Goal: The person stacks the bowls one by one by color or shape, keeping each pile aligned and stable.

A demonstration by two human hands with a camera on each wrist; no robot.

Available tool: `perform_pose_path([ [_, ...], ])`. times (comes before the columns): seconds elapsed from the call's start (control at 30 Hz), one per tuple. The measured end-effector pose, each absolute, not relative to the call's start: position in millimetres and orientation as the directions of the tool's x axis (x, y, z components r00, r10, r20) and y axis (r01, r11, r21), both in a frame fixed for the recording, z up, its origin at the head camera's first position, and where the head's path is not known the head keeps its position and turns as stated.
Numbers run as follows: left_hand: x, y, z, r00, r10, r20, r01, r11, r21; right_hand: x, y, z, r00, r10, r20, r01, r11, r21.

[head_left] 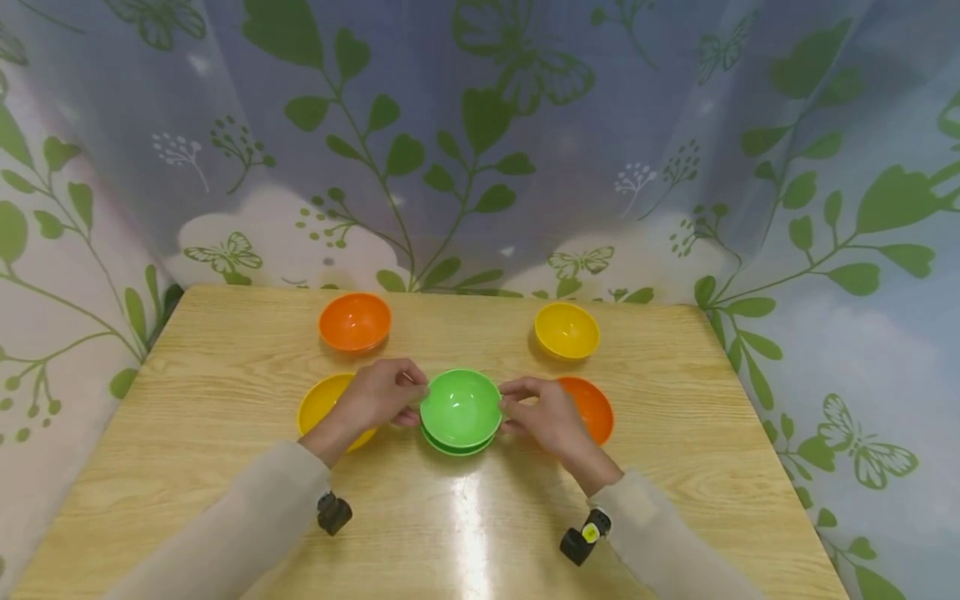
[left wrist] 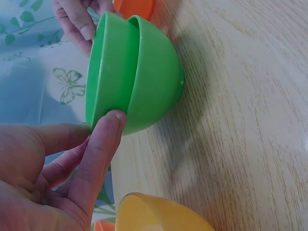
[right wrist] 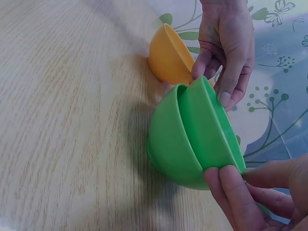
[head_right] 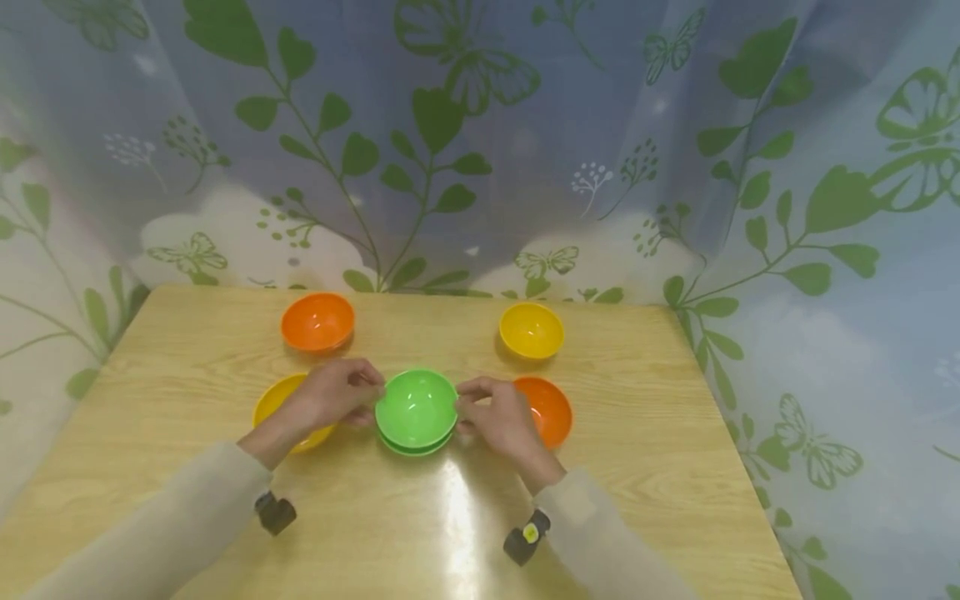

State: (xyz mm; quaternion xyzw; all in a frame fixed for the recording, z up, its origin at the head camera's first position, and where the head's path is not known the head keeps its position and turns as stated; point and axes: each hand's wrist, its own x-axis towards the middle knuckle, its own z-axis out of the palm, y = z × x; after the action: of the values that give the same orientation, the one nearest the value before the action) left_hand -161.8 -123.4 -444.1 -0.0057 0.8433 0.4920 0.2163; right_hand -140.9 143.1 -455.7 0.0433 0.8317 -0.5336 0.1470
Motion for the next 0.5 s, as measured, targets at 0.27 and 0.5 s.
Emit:
perform_pose_path([
  [0.27,-162.4,-123.3,-445.6,-0.898,0.208,-0.388,-0.227,0.536,0.813,-140.5,140.8,-459.3,-0.943,-0.074,-0.324,0.259,0.446,-0.857],
  [0.5,-161.7,-122.3,-445.4,-0.892,0.203,-0.403,-0.235,0.553,0.799,-139.6,140.2,-461.9,-0.936,-0.08,-0.342,0.274,0.443,-0.854],
])
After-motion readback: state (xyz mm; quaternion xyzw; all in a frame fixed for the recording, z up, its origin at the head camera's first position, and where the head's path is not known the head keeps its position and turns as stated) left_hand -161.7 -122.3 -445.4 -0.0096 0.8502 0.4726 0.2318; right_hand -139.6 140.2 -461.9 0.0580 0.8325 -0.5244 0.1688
